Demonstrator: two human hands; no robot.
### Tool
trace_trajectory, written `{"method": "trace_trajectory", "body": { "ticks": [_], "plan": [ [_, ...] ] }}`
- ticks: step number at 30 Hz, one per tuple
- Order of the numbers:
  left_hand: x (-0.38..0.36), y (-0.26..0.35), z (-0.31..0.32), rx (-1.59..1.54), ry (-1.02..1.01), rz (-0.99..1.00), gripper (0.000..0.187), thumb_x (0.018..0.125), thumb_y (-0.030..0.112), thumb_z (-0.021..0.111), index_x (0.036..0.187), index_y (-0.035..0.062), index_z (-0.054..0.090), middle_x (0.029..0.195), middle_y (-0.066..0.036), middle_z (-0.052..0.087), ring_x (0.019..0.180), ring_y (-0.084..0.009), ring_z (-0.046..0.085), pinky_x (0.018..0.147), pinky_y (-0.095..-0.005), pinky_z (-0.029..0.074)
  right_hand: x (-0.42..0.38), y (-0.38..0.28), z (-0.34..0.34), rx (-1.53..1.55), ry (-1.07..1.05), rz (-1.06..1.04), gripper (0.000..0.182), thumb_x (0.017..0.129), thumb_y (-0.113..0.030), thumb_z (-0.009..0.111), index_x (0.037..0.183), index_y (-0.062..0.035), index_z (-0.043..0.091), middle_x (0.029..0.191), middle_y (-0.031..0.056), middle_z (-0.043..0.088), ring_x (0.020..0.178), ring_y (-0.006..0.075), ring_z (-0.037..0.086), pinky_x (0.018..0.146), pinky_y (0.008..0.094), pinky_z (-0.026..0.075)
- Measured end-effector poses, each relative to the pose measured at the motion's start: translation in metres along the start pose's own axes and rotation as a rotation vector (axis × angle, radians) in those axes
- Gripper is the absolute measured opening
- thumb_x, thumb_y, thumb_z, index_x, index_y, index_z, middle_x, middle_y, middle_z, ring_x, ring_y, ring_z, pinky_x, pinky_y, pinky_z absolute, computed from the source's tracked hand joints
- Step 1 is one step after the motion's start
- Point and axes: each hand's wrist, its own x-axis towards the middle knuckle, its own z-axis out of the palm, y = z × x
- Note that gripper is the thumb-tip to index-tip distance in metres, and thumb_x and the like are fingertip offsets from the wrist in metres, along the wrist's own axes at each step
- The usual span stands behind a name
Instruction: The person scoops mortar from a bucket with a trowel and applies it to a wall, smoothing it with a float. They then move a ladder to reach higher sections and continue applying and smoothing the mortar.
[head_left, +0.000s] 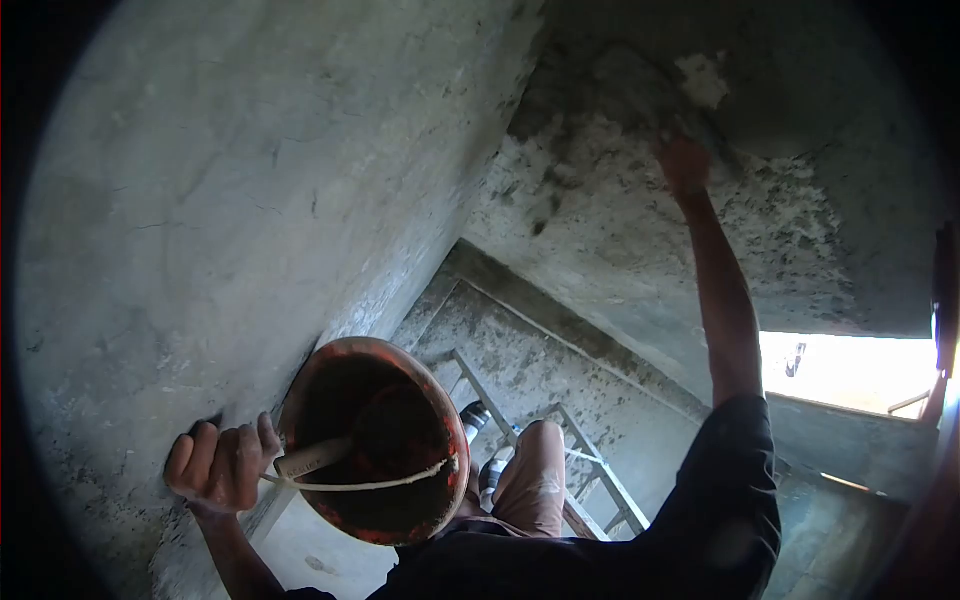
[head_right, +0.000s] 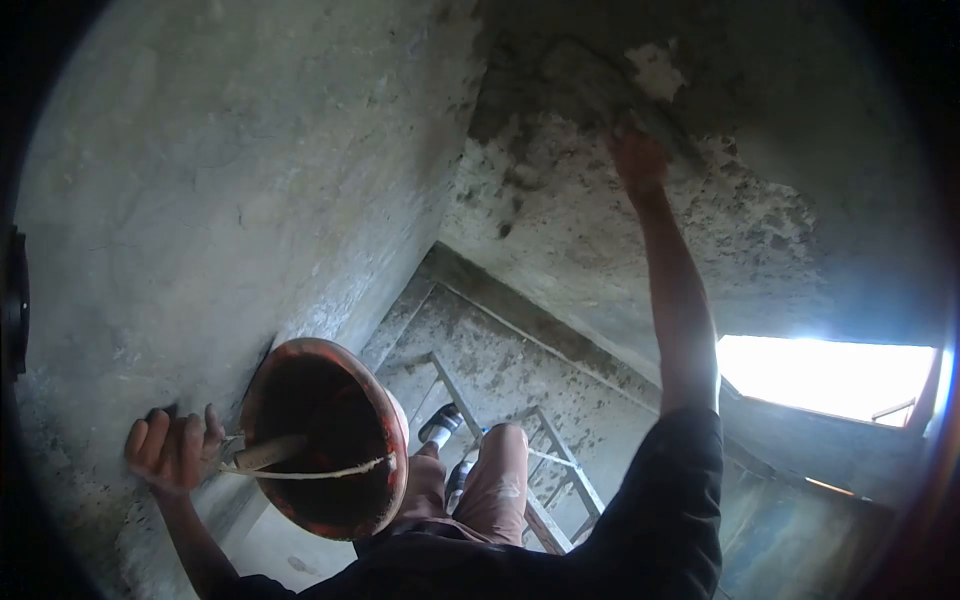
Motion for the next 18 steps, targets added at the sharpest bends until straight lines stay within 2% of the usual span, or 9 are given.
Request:
{"method": "trace_trajectory", "body": {
  "ticks": [1, 4, 7, 9, 13, 16, 18],
  "plan": [
    [-0.001, 0.000, 0.001, -0.004, 0.009, -0.006, 0.020, 0.076, 0.012, 0.065, 0.064, 0.0069, 0.049, 0.045, -0.004, 0.043, 0.044, -0.0197, 0.044, 0.044, -0.0307, 0.024, 0.001, 0.015, -0.017, -0.065, 0.017, -0.029, 0.049, 0.084, -0.054, 0.048, 0.112, -0.0151, 0.059, 0.087, 0.0125, 0.066, 0.064, 0.0288, 0.065, 0.054, 0.0397, 0.053],
    [0.001, 0.000, 0.000, -0.020, -0.016, 0.007, 0.018, 0.079, 0.013, 0.061, 0.065, 0.0055, 0.052, 0.045, -0.004, 0.046, 0.043, -0.0189, 0.044, 0.044, -0.0303, 0.024, 0.039, 0.044, -0.068, -0.190, 0.023, -0.058, 0.047, 0.085, -0.053, 0.046, 0.112, -0.0158, 0.058, 0.090, 0.0132, 0.066, 0.066, 0.0291, 0.065, 0.053, 0.0401, 0.053],
    [-0.001, 0.000, 0.001, -0.031, -0.003, -0.004, 0.019, 0.078, 0.012, 0.060, 0.064, 0.0059, 0.050, 0.046, -0.003, 0.045, 0.042, -0.0187, 0.043, 0.044, -0.0301, 0.024, 0.082, 0.042, -0.081, -0.058, -0.029, 0.050, 0.053, 0.085, -0.055, 0.044, 0.115, -0.0123, 0.056, 0.085, 0.0191, 0.065, 0.069, 0.0352, 0.064, 0.056, 0.0463, 0.054],
    [-0.002, 0.001, 0.001, -0.031, -0.001, -0.001, 0.020, 0.078, 0.011, 0.060, 0.063, 0.0063, 0.049, 0.046, -0.003, 0.045, 0.042, -0.0186, 0.043, 0.044, -0.0300, 0.024, 0.087, 0.007, -0.091, 0.096, 0.039, 0.249, 0.056, 0.084, -0.058, 0.044, 0.110, -0.0101, 0.057, 0.083, 0.0200, 0.065, 0.069, 0.0355, 0.064, 0.057, 0.0472, 0.053],
    [-0.003, 0.002, 0.000, 0.006, -0.049, -0.025, 0.023, 0.076, 0.011, 0.061, 0.060, 0.0074, 0.045, 0.047, -0.002, 0.043, 0.042, -0.0179, 0.043, 0.045, -0.0300, 0.024, 0.066, -0.028, -0.039, 0.273, 0.077, 0.223, 0.055, 0.083, -0.057, 0.045, 0.108, -0.0090, 0.057, 0.078, 0.0219, 0.064, 0.067, 0.0353, 0.064, 0.056, 0.0488, 0.053],
    [-0.001, 0.002, 0.000, 0.030, -0.053, -0.025, 0.023, 0.075, 0.010, 0.061, 0.060, 0.0088, 0.044, 0.048, 0.000, 0.043, 0.041, -0.0163, 0.041, 0.048, -0.0295, 0.025, 0.039, -0.060, 0.015, 0.127, -0.020, 0.160, 0.052, 0.084, -0.054, 0.046, 0.108, -0.0097, 0.057, 0.073, 0.0210, 0.064, 0.063, 0.0344, 0.064, 0.053, 0.0486, 0.053],
    [-0.004, 0.003, -0.002, 0.026, -0.087, -0.053, 0.023, 0.074, 0.011, 0.062, 0.060, 0.0114, 0.044, 0.047, 0.000, 0.043, 0.040, -0.0151, 0.040, 0.049, -0.0299, 0.025, 0.025, -0.079, 0.027, 0.227, 0.170, 0.067, 0.050, 0.084, -0.052, 0.046, 0.108, -0.0100, 0.058, 0.067, 0.0191, 0.063, 0.057, 0.0333, 0.064, 0.050, 0.0462, 0.053]
  ]
}}
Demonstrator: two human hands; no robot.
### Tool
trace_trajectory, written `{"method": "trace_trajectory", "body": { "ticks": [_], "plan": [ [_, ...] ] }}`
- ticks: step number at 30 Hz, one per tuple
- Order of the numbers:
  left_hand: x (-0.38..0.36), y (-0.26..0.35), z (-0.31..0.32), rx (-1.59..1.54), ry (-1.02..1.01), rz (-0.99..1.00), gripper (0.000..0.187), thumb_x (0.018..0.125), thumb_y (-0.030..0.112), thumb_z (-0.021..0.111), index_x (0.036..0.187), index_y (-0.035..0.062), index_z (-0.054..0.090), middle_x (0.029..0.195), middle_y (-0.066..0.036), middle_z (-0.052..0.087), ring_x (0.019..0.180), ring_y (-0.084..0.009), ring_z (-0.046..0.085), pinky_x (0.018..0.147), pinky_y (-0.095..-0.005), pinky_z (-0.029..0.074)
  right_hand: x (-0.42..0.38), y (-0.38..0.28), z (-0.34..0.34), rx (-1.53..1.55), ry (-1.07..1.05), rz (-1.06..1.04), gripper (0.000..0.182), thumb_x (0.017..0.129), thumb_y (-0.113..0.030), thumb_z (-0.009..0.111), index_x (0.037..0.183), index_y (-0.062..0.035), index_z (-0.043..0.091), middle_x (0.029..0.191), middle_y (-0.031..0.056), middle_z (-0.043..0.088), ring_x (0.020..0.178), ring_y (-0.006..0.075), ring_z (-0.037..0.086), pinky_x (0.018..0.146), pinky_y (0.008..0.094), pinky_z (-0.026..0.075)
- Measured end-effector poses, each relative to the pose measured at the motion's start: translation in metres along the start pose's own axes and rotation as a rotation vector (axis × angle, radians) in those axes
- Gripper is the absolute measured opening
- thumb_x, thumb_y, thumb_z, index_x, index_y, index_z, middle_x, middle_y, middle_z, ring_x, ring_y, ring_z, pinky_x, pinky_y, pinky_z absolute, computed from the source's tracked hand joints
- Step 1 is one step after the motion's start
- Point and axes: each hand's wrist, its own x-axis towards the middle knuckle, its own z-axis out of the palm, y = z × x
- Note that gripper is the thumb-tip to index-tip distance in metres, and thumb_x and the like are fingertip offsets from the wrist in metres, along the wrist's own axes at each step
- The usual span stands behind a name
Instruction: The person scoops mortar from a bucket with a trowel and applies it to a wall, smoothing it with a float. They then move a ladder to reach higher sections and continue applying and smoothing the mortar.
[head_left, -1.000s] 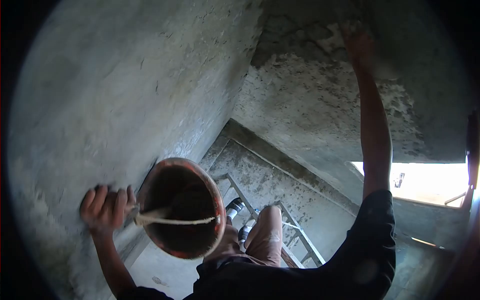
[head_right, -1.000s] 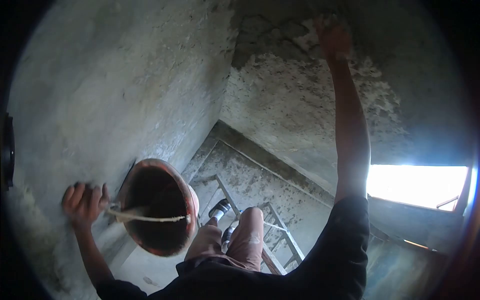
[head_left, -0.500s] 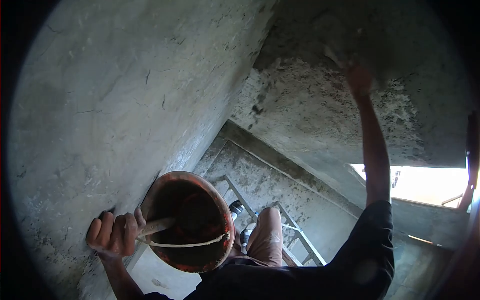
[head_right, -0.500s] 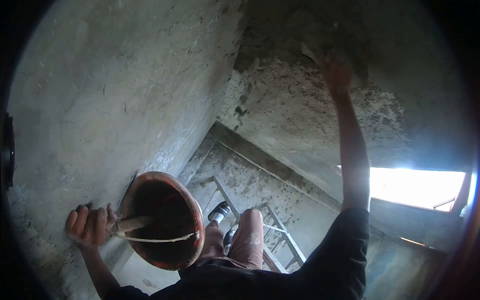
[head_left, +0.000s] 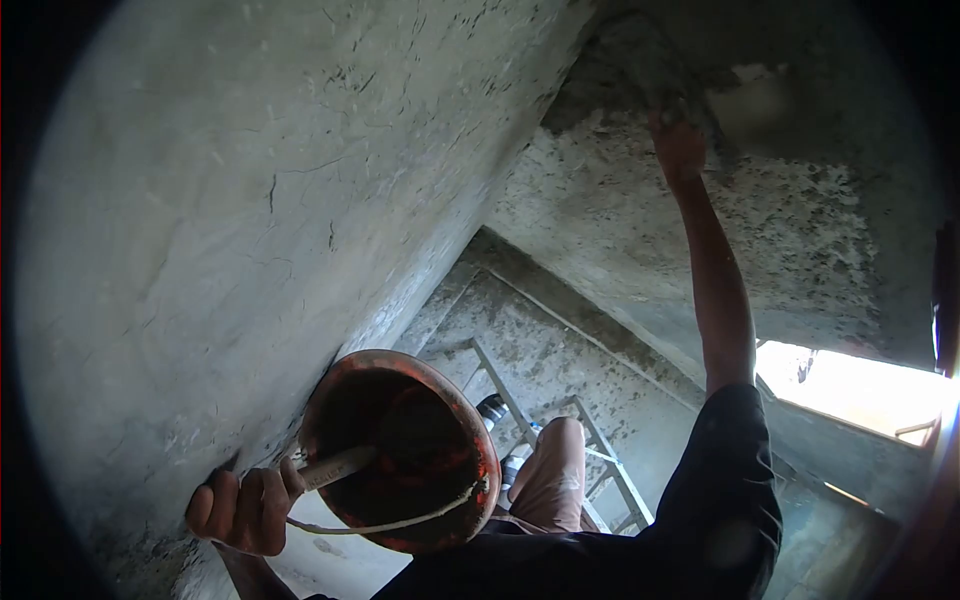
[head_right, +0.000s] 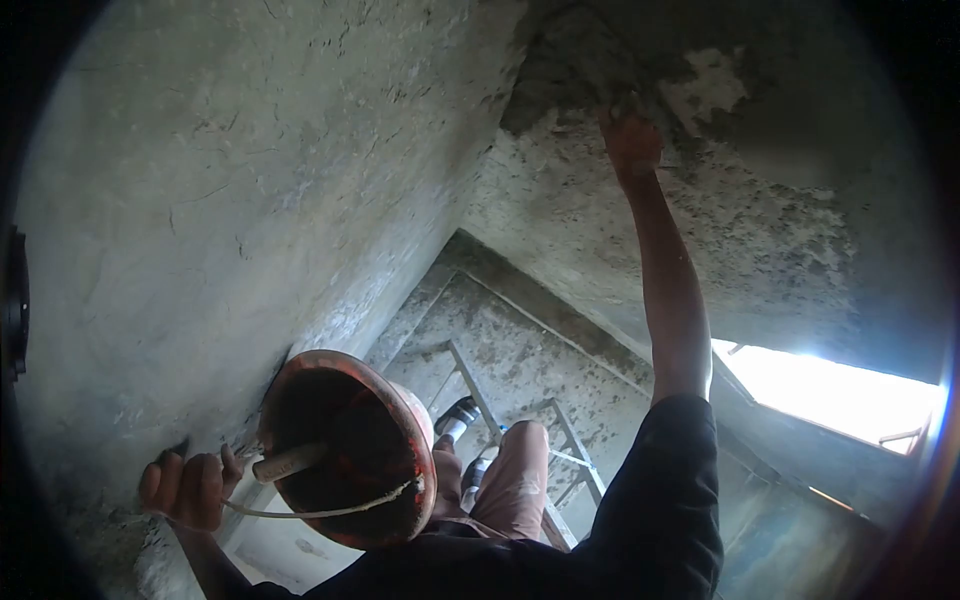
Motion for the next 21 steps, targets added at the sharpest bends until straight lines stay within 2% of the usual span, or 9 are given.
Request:
{"method": "trace_trajectory", "body": {
  "ticks": [3, 6, 10, 14, 15, 17, 18, 20, 21],
  "plan": [
    [-0.001, 0.000, 0.002, 0.014, -0.010, 0.014, 0.023, 0.074, 0.011, 0.063, 0.060, 0.0114, 0.044, 0.046, 0.000, 0.043, 0.040, -0.0152, 0.040, 0.049, -0.0303, 0.025, -0.021, -0.012, 0.023, -0.021, -0.060, 0.163, 0.048, 0.084, -0.050, 0.047, 0.109, -0.0110, 0.057, 0.065, 0.0149, 0.063, 0.053, 0.0313, 0.063, 0.047, 0.0420, 0.053],
    [0.000, -0.001, 0.003, 0.012, -0.003, 0.039, 0.024, 0.074, 0.011, 0.062, 0.060, 0.0102, 0.043, 0.045, -0.001, 0.042, 0.040, -0.0155, 0.039, 0.049, -0.0303, 0.024, -0.055, -0.016, 0.053, -0.091, -0.098, 0.065, 0.044, 0.084, -0.047, 0.049, 0.110, -0.0121, 0.057, 0.064, 0.0136, 0.063, 0.052, 0.0306, 0.063, 0.046, 0.0416, 0.053],
    [0.006, 0.000, 0.005, 0.046, 0.039, 0.055, 0.027, 0.076, 0.013, 0.060, 0.057, 0.0095, 0.041, 0.044, -0.001, 0.041, 0.040, -0.0161, 0.038, 0.049, -0.0309, 0.024, -0.084, -0.025, 0.089, 0.009, -0.067, 0.070, 0.043, 0.084, -0.045, 0.050, 0.111, -0.0123, 0.057, 0.064, 0.0122, 0.063, 0.053, 0.0307, 0.063, 0.048, 0.0426, 0.053],
    [0.002, -0.001, 0.004, 0.077, 0.083, 0.071, 0.029, 0.075, 0.015, 0.059, 0.054, 0.0094, 0.041, 0.044, -0.002, 0.039, 0.040, -0.0162, 0.037, 0.049, -0.0309, 0.023, -0.099, -0.040, 0.082, 0.000, -0.600, 0.141, 0.045, 0.084, -0.046, 0.050, 0.106, -0.0073, 0.059, 0.080, 0.0162, 0.065, 0.067, 0.0348, 0.063, 0.061, 0.0482, 0.052],
    [0.000, -0.002, 0.003, 0.060, 0.046, 0.080, 0.028, 0.074, 0.016, 0.060, 0.054, 0.0095, 0.041, 0.043, -0.002, 0.039, 0.040, -0.0160, 0.036, 0.048, -0.0307, 0.023, -0.107, -0.038, 0.093, 0.003, -0.575, 0.149, 0.045, 0.084, -0.046, 0.050, 0.106, -0.0073, 0.059, 0.080, 0.0162, 0.065, 0.067, 0.0348, 0.063, 0.061, 0.0482, 0.052],
    [-0.001, -0.002, 0.003, 0.058, 0.096, 0.091, 0.026, 0.073, 0.015, 0.060, 0.054, 0.0097, 0.042, 0.043, -0.002, 0.039, 0.040, -0.0157, 0.036, 0.048, -0.0304, 0.023, -0.121, -0.032, 0.111, -0.010, -0.059, -0.151, 0.046, 0.084, -0.043, 0.050, 0.110, -0.0063, 0.056, 0.084, 0.0161, 0.065, 0.065, 0.0347, 0.063, 0.061, 0.0514, 0.051],
    [0.000, -0.003, 0.005, 0.035, 0.132, 0.100, 0.025, 0.071, 0.015, 0.061, 0.055, 0.0098, 0.043, 0.043, -0.002, 0.039, 0.040, -0.0154, 0.036, 0.047, -0.0301, 0.022, -0.116, -0.031, 0.113, -0.015, -0.047, -0.144, 0.046, 0.084, -0.043, 0.050, 0.110, -0.0063, 0.056, 0.084, 0.0161, 0.065, 0.065, 0.0347, 0.063, 0.061, 0.0514, 0.051],
    [-0.002, -0.003, 0.004, 0.024, 0.096, 0.086, 0.024, 0.071, 0.015, 0.061, 0.056, 0.0101, 0.043, 0.043, -0.001, 0.039, 0.040, -0.0151, 0.036, 0.047, -0.0299, 0.022, -0.111, -0.025, 0.104, -0.013, -0.548, -0.089, 0.047, 0.084, -0.041, 0.050, 0.116, -0.0067, 0.051, 0.084, 0.0165, 0.065, 0.061, 0.0322, 0.064, 0.054, 0.0494, 0.051],
    [-0.003, -0.003, 0.002, 0.017, 0.052, 0.072, 0.023, 0.070, 0.015, 0.061, 0.056, 0.0103, 0.044, 0.043, -0.001, 0.040, 0.040, -0.0148, 0.036, 0.047, -0.0297, 0.022, -0.105, -0.025, 0.092, -0.017, -0.554, -0.097, 0.047, 0.084, -0.041, 0.050, 0.116, -0.0067, 0.051, 0.084, 0.0165, 0.065, 0.061, 0.0322, 0.064, 0.054, 0.0494, 0.051]
  ]
}}
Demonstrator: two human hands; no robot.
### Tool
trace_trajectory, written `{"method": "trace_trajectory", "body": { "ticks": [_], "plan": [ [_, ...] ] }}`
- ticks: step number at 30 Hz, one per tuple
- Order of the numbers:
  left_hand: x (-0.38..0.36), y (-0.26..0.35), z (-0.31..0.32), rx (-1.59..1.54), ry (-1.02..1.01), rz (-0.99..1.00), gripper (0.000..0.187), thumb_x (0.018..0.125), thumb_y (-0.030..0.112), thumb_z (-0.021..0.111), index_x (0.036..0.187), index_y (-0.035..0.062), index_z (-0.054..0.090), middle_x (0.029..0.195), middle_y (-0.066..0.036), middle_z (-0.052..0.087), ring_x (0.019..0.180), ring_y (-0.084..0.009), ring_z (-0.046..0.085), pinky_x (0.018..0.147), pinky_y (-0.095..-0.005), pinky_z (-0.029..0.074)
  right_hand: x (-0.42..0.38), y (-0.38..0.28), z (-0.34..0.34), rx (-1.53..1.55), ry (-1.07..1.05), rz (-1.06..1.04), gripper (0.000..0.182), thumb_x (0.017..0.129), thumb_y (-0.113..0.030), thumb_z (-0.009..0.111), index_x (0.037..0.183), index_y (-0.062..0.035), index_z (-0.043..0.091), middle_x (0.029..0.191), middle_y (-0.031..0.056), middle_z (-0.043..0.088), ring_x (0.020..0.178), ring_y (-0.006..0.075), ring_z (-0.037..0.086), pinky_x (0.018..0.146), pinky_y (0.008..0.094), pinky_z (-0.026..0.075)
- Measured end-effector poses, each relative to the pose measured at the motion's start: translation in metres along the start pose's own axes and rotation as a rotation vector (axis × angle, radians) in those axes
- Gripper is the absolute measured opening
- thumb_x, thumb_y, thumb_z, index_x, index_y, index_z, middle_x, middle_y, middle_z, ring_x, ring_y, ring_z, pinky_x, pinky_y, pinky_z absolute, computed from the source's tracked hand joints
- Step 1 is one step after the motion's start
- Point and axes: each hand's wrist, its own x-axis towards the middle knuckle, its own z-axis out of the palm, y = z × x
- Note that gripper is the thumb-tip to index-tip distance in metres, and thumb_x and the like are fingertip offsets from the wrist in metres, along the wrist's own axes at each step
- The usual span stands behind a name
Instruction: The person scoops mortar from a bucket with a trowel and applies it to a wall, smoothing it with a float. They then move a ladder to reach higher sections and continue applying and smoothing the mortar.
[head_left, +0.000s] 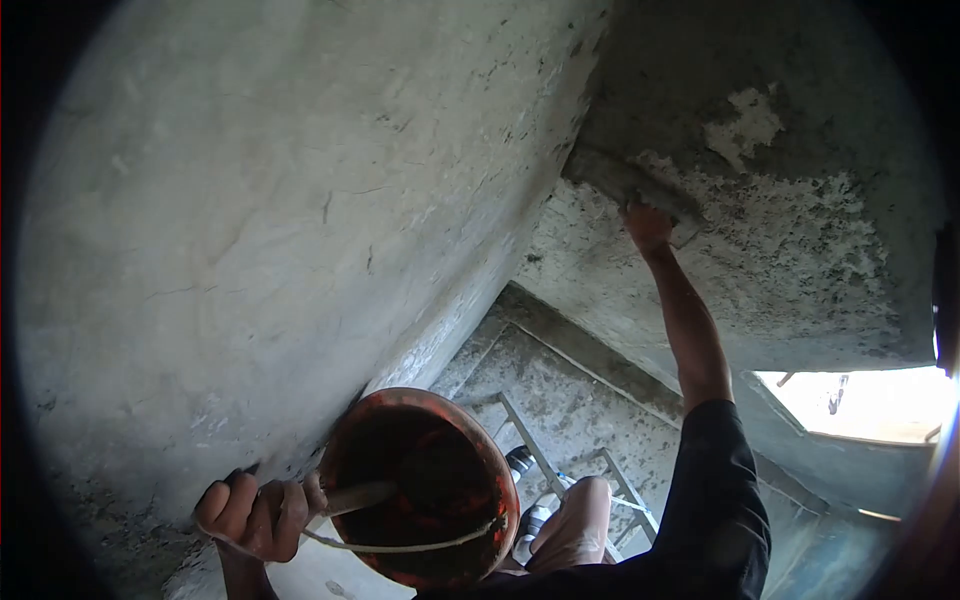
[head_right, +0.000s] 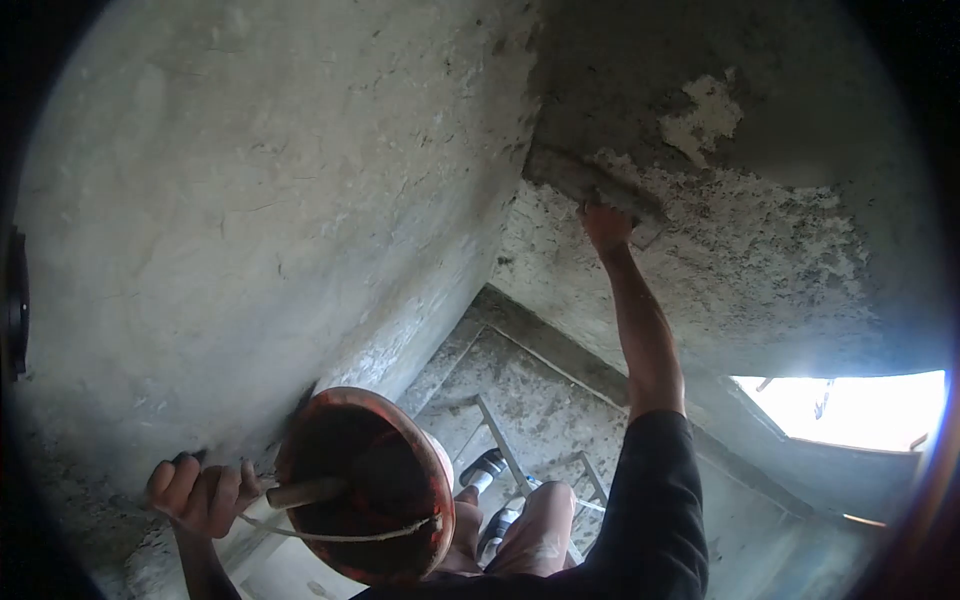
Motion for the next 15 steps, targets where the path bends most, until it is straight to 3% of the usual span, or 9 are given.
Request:
{"method": "trace_trajectory", "body": {
  "ticks": [2, 4, 5, 8, 11, 13, 15],
  "plan": [
    [0.000, -0.001, -0.002, -0.021, 0.016, 0.007, 0.023, 0.071, 0.014, 0.061, 0.056, 0.0101, 0.043, 0.043, -0.001, 0.040, 0.040, -0.0146, 0.036, 0.046, -0.0292, 0.021, 0.006, 0.008, -0.037, -0.233, 0.301, 0.004, 0.037, 0.084, -0.042, 0.050, 0.096, -0.0101, 0.064, 0.082, 0.0134, 0.066, 0.075, 0.0283, 0.065, 0.064, 0.0434, 0.053],
    [-0.005, -0.001, 0.000, 0.039, -0.022, 0.009, 0.027, 0.082, 0.027, 0.058, 0.062, 0.0145, 0.044, 0.042, 0.004, 0.043, 0.041, -0.0095, 0.038, 0.061, -0.0297, 0.026, 0.019, 0.020, -0.077, -0.235, 0.368, 0.032, 0.037, 0.085, -0.042, 0.049, 0.100, -0.0107, 0.063, 0.080, 0.0132, 0.066, 0.070, 0.0275, 0.065, 0.059, 0.0426, 0.053],
    [-0.005, 0.000, 0.000, 0.033, -0.017, 0.006, 0.027, 0.082, 0.027, 0.058, 0.062, 0.0145, 0.044, 0.042, 0.004, 0.043, 0.041, -0.0095, 0.038, 0.061, -0.0297, 0.026, 0.024, 0.028, -0.099, -0.235, 0.437, 0.060, 0.037, 0.085, -0.042, 0.049, 0.103, -0.0113, 0.062, 0.077, 0.0129, 0.066, 0.066, 0.0267, 0.065, 0.055, 0.0419, 0.053],
    [-0.004, 0.000, 0.000, 0.012, -0.003, -0.022, 0.026, 0.082, 0.027, 0.058, 0.063, 0.0146, 0.045, 0.043, 0.004, 0.045, 0.041, -0.0084, 0.038, 0.060, -0.0296, 0.026, 0.034, 0.043, -0.168, -0.193, 0.369, 0.169, 0.041, 0.087, -0.044, 0.047, 0.106, -0.0102, 0.060, 0.066, 0.0123, 0.064, 0.056, 0.0262, 0.064, 0.048, 0.0401, 0.053],
    [-0.005, -0.002, -0.001, 0.007, -0.023, -0.008, 0.026, 0.082, 0.027, 0.059, 0.064, 0.0138, 0.046, 0.043, 0.004, 0.046, 0.040, -0.0081, 0.038, 0.057, -0.0293, 0.026, 0.036, 0.055, -0.240, -0.233, 0.358, 0.088, 0.047, 0.087, -0.048, 0.046, 0.107, -0.0076, 0.059, 0.056, 0.0122, 0.061, 0.050, 0.0273, 0.063, 0.046, 0.0394, 0.053],
    [-0.008, -0.003, 0.001, -0.015, -0.030, 0.020, 0.025, 0.082, 0.026, 0.059, 0.065, 0.0124, 0.046, 0.043, 0.003, 0.046, 0.038, -0.0084, 0.037, 0.052, -0.0288, 0.024, 0.047, 0.079, -0.255, -0.233, 0.393, 0.109, 0.053, 0.086, -0.051, 0.046, 0.117, -0.0074, 0.053, 0.062, 0.0160, 0.061, 0.052, 0.0300, 0.062, 0.045, 0.0400, 0.051],
    [-0.008, -0.003, 0.003, -0.017, 0.008, 0.013, 0.025, 0.082, 0.025, 0.059, 0.065, 0.0118, 0.047, 0.043, 0.003, 0.046, 0.038, -0.0084, 0.037, 0.050, -0.0286, 0.023, 0.053, 0.088, -0.287, -0.193, 0.420, 0.160, 0.052, 0.086, -0.050, 0.047, 0.115, -0.0070, 0.054, 0.062, 0.0171, 0.061, 0.053, 0.0313, 0.062, 0.045, 0.0405, 0.051]
  ]
}}
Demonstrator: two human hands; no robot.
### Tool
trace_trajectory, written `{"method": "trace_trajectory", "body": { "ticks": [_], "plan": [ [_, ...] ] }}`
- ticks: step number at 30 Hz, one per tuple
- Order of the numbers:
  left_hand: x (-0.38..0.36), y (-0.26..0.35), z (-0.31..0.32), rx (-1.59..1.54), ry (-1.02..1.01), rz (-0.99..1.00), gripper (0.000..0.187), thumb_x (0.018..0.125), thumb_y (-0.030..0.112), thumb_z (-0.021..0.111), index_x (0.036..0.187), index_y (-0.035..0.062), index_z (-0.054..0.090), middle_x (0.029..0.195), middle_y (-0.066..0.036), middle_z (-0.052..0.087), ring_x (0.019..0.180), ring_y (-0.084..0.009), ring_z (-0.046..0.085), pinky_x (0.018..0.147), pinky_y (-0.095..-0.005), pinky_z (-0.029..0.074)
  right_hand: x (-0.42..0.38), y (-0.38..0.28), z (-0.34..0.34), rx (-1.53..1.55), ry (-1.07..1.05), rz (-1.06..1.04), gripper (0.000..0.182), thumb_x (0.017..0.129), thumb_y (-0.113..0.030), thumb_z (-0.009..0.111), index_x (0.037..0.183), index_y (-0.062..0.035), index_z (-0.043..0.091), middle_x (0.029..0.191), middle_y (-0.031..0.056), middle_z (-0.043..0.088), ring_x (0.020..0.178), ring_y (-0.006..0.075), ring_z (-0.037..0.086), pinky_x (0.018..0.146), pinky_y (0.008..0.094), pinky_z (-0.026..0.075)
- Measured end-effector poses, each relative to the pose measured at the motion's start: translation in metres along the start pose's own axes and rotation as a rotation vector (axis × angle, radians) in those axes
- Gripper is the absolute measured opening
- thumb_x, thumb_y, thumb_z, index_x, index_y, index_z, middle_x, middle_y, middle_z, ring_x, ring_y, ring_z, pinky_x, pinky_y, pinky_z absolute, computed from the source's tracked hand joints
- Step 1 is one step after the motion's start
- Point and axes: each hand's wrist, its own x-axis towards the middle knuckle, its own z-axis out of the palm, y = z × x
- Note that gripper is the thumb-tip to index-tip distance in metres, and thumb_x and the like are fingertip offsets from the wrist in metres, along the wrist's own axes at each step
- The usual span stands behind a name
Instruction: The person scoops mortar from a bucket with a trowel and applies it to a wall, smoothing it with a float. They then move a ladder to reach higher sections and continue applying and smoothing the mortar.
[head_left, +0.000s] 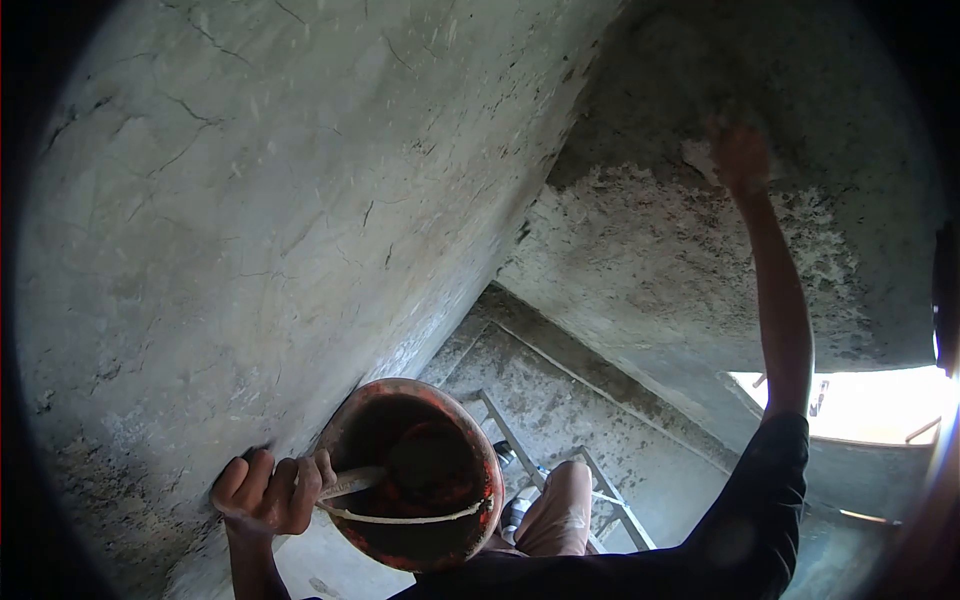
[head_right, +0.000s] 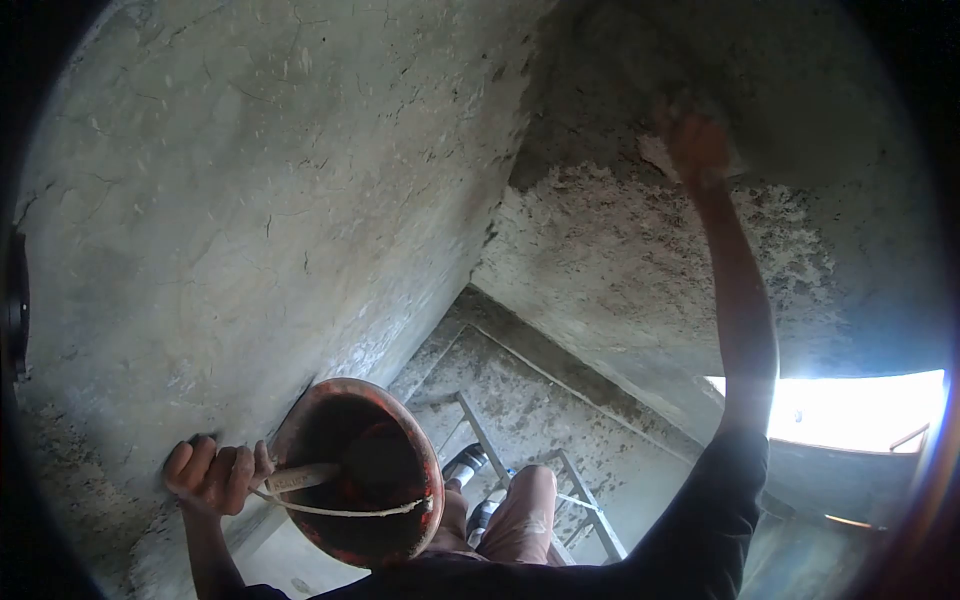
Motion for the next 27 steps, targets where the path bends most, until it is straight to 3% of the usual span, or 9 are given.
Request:
{"method": "trace_trajectory", "body": {
  "ticks": [11, 13, 14, 16, 18, 20, 22, 24, 27],
  "plan": [
    [0.002, 0.006, 0.000, 0.001, -0.024, -0.047, 0.026, 0.074, 0.017, 0.061, 0.058, 0.0116, 0.041, 0.044, 0.001, 0.040, 0.041, -0.0157, 0.036, 0.048, -0.0307, 0.022, -0.089, -0.075, 0.129, 0.186, 0.182, 0.063, 0.053, 0.083, -0.052, 0.050, 0.109, -0.0065, 0.057, 0.069, 0.0175, 0.064, 0.053, 0.0358, 0.062, 0.053, 0.0471, 0.053],
    [-0.001, 0.006, 0.002, 0.056, 0.022, -0.030, 0.024, 0.071, 0.025, 0.063, 0.062, 0.0113, 0.047, 0.047, 0.002, 0.043, 0.060, -0.0161, 0.046, 0.060, -0.0333, 0.028, -0.127, -0.096, 0.179, 0.228, 0.200, 0.056, 0.054, 0.083, -0.053, 0.049, 0.110, -0.0071, 0.057, 0.072, 0.0176, 0.064, 0.057, 0.0351, 0.063, 0.053, 0.0464, 0.053],
    [0.012, 0.005, 0.000, 0.036, 0.018, -0.036, 0.030, 0.074, 0.018, 0.060, 0.054, 0.0116, 0.038, 0.047, 0.000, 0.039, 0.040, -0.0163, 0.036, 0.046, -0.0315, 0.021, -0.136, -0.106, 0.196, 0.261, 0.240, 0.046, 0.055, 0.083, -0.054, 0.047, 0.111, -0.0077, 0.056, 0.075, 0.0177, 0.065, 0.061, 0.0343, 0.064, 0.052, 0.0457, 0.053],
    [-0.004, 0.004, 0.002, 0.039, 0.019, -0.005, 0.025, 0.072, 0.023, 0.062, 0.059, 0.0114, 0.044, 0.048, 0.001, 0.041, 0.053, -0.0169, 0.041, 0.055, -0.0329, 0.025, -0.163, -0.128, 0.191, 0.187, -0.497, 0.172, 0.055, 0.085, -0.054, 0.044, 0.115, -0.0087, 0.054, 0.082, 0.0183, 0.065, 0.074, 0.0338, 0.065, 0.056, 0.0435, 0.053],
    [-0.006, 0.003, 0.003, 0.047, 0.040, 0.018, 0.023, 0.070, 0.027, 0.064, 0.063, 0.0112, 0.050, 0.050, 0.001, 0.043, 0.067, -0.0175, 0.045, 0.063, -0.0344, 0.029, -0.192, -0.142, 0.206, 0.205, -0.701, 0.080, 0.055, 0.085, -0.054, 0.043, 0.115, -0.0087, 0.054, 0.084, 0.0192, 0.065, 0.082, 0.0338, 0.063, 0.064, 0.0447, 0.053],
    [0.008, 0.002, 0.002, 0.043, 0.045, 0.011, 0.029, 0.072, 0.020, 0.060, 0.054, 0.0118, 0.039, 0.045, 0.000, 0.038, 0.040, -0.0161, 0.038, 0.048, -0.0311, 0.023, -0.220, -0.154, 0.208, 0.299, -0.649, 0.068, 0.054, 0.085, -0.052, 0.043, 0.115, -0.0083, 0.054, 0.084, 0.0210, 0.064, 0.081, 0.0353, 0.063, 0.072, 0.0484, 0.051],
    [0.011, 0.002, 0.001, 0.038, 0.048, 0.009, 0.029, 0.072, 0.020, 0.061, 0.054, 0.0119, 0.040, 0.045, 0.000, 0.038, 0.041, -0.0159, 0.038, 0.048, -0.0311, 0.024, -0.258, -0.161, 0.266, 0.561, -0.485, 0.157, 0.052, 0.085, -0.050, 0.046, 0.115, -0.0081, 0.054, 0.083, 0.0211, 0.064, 0.080, 0.0364, 0.063, 0.072, 0.0485, 0.050],
    [0.009, 0.001, -0.003, 0.005, -0.020, 0.011, 0.026, 0.071, 0.019, 0.061, 0.054, 0.0119, 0.042, 0.045, 0.000, 0.040, 0.041, -0.0153, 0.039, 0.047, -0.0305, 0.024, -0.270, -0.150, 0.247, 0.808, -0.332, 0.241, 0.051, 0.084, -0.048, 0.048, 0.115, -0.0079, 0.054, 0.082, 0.0212, 0.064, 0.078, 0.0376, 0.063, 0.072, 0.0486, 0.050],
    [0.010, 0.003, -0.006, -0.038, -0.059, -0.033, 0.025, 0.071, 0.017, 0.061, 0.055, 0.0114, 0.043, 0.046, -0.001, 0.041, 0.041, -0.0149, 0.039, 0.046, -0.0292, 0.023, -0.223, -0.146, 0.116, 0.467, -0.394, 0.225, 0.048, 0.082, -0.044, 0.054, 0.111, -0.0058, 0.057, 0.081, 0.0219, 0.063, 0.074, 0.0380, 0.063, 0.065, 0.0470, 0.051]
  ]
}}
